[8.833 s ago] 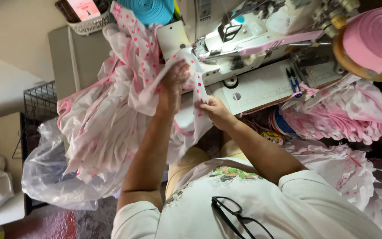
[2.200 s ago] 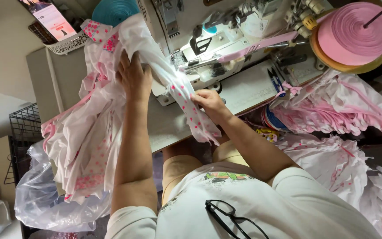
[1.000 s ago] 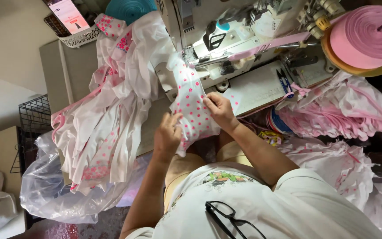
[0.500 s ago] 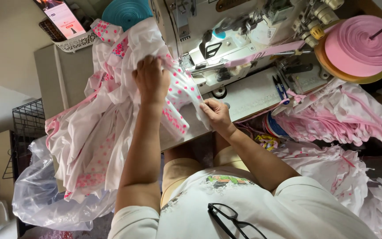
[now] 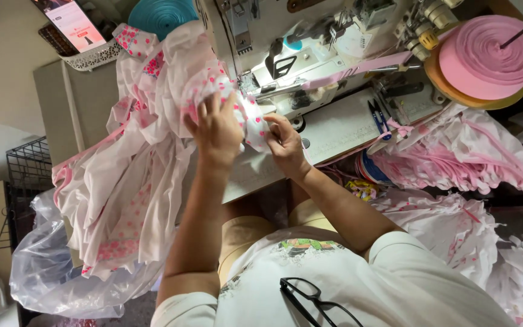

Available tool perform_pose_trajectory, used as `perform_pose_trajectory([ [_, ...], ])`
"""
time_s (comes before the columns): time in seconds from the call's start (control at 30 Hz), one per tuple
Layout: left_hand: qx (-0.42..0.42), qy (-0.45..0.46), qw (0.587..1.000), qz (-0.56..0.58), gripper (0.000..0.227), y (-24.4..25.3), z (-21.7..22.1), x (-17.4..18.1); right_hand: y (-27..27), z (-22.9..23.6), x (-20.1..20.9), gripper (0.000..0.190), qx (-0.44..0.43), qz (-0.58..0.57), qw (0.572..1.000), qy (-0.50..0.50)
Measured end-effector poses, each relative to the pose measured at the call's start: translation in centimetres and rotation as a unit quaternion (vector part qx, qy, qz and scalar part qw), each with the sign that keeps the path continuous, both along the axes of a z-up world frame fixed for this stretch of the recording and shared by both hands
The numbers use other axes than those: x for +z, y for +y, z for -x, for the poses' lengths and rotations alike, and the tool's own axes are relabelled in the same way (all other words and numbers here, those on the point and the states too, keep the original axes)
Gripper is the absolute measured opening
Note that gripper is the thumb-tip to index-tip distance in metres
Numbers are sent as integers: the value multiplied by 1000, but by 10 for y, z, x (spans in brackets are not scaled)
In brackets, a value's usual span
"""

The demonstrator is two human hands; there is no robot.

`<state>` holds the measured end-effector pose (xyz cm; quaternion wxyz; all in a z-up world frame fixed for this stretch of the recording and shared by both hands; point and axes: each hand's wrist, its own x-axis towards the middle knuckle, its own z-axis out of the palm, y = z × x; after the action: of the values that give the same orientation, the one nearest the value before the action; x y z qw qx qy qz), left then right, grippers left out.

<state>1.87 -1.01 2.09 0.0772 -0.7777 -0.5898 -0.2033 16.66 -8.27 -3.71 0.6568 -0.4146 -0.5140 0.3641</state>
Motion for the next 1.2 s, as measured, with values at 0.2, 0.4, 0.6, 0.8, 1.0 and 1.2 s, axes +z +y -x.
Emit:
perform_pose_trajectory([
  [0.2, -86, -31, 996, -7, 36, 95, 21, -34, 20, 6, 25, 16, -58, -53, 992, -97],
  [0.4, -176, -44, 983, -23, 33, 179, 39, -62, 30, 0, 20, 25, -58, 19, 992, -113],
  [0.6, -128, -18, 986, -101, 29, 158, 64, -41, 12, -3, 26, 30, -26, 47, 990, -127],
  [0.8, -48, 29, 998, 4, 44, -87, 62, 16, -5, -19, -46, 42, 121, 141, 981, 55],
  [1.0, -183, -176, 967, -20, 19, -84, 34, -6, -62, -32, -10, 21, 270, 280, 914, 117],
  [1.2, -158, 116, 955, -223, 11, -103, 80, -101, -95, -117, 149, 38, 28, 240, 942, -231],
])
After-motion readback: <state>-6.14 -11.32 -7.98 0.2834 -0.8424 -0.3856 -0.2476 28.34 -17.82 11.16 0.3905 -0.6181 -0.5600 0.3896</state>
